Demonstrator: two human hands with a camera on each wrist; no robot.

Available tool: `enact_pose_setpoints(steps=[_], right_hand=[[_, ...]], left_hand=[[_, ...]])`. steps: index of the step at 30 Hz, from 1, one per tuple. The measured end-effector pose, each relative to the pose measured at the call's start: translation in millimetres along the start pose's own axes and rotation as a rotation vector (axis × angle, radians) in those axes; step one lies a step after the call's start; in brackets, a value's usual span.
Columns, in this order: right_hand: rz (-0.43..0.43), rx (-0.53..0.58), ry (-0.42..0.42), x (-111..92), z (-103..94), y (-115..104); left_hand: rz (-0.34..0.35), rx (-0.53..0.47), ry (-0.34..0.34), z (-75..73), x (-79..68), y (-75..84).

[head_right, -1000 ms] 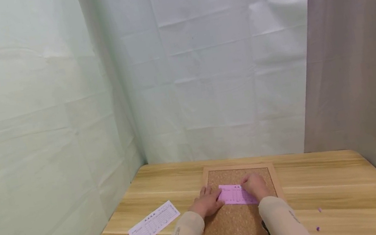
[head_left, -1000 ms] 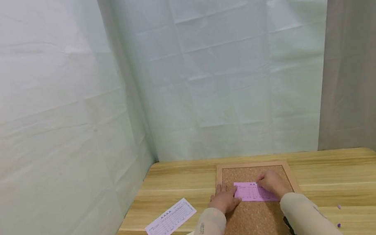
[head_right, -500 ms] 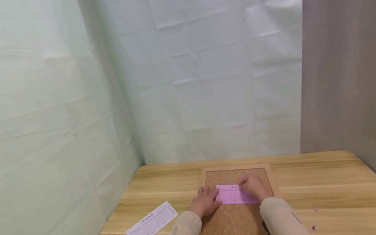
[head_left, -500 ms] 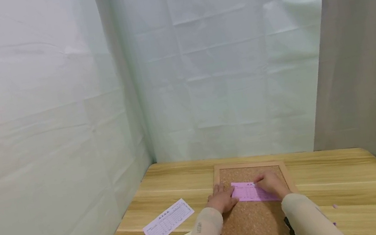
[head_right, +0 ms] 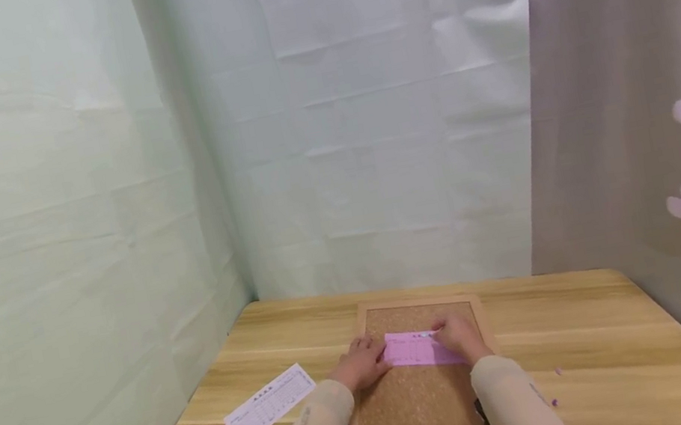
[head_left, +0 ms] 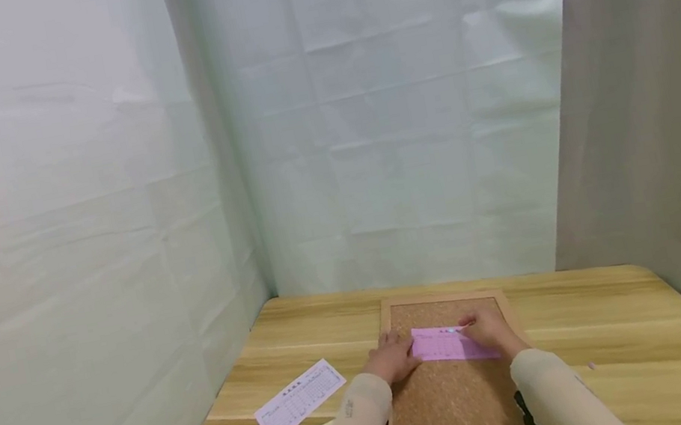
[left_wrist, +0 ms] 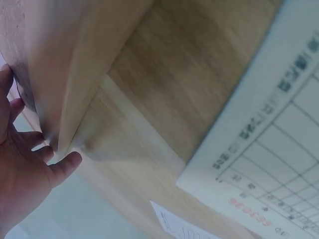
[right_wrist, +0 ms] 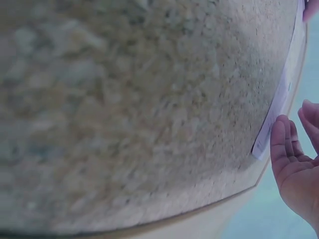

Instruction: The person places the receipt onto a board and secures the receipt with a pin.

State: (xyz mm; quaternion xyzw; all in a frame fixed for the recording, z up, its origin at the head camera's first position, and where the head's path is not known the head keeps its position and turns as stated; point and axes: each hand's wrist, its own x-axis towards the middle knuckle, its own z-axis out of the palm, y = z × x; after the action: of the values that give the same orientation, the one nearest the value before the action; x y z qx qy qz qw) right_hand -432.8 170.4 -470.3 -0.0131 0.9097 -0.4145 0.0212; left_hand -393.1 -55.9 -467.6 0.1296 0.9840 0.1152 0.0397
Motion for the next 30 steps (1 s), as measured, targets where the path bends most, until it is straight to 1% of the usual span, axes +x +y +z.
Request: enact_pose_setpoints(steps=[6,11,14,21,25,28,30], right_hand=[[0.015,0.005,0.025,-9.0,-8.1,3.5],[0.025,0.016,0.037,-18.6,-14.1,5.8],[-0.002,-0.01,0.041,-25.6,-18.4,6.8],[-0.096,-0.132,0.065,-45.0,-33.2,7.3],[-0.14,-0.153,0.071,-55.8,-40.5,12.1],[-0.168,-0.168,0.063,-64.0,-44.1,17.2],[-0.174,-0.179,0.057,-68.7,-45.4,20.7]], left_hand=[[0.018,0.025,0.029,-2.2,-4.9,0.2],[0.008,0.011,0.032,-10.3,-10.9,-0.9],[0.008,0.006,0.031,-14.3,-13.7,-2.3],[0.016,-0.004,0.04,-22.6,-16.9,-4.5],[0.009,-0.04,0.036,-28.9,-20.3,-5.8],[-0.001,-0.071,0.038,-29.4,-22.6,-8.9],[-0.004,-0.073,0.042,-28.7,-24.3,-11.1]])
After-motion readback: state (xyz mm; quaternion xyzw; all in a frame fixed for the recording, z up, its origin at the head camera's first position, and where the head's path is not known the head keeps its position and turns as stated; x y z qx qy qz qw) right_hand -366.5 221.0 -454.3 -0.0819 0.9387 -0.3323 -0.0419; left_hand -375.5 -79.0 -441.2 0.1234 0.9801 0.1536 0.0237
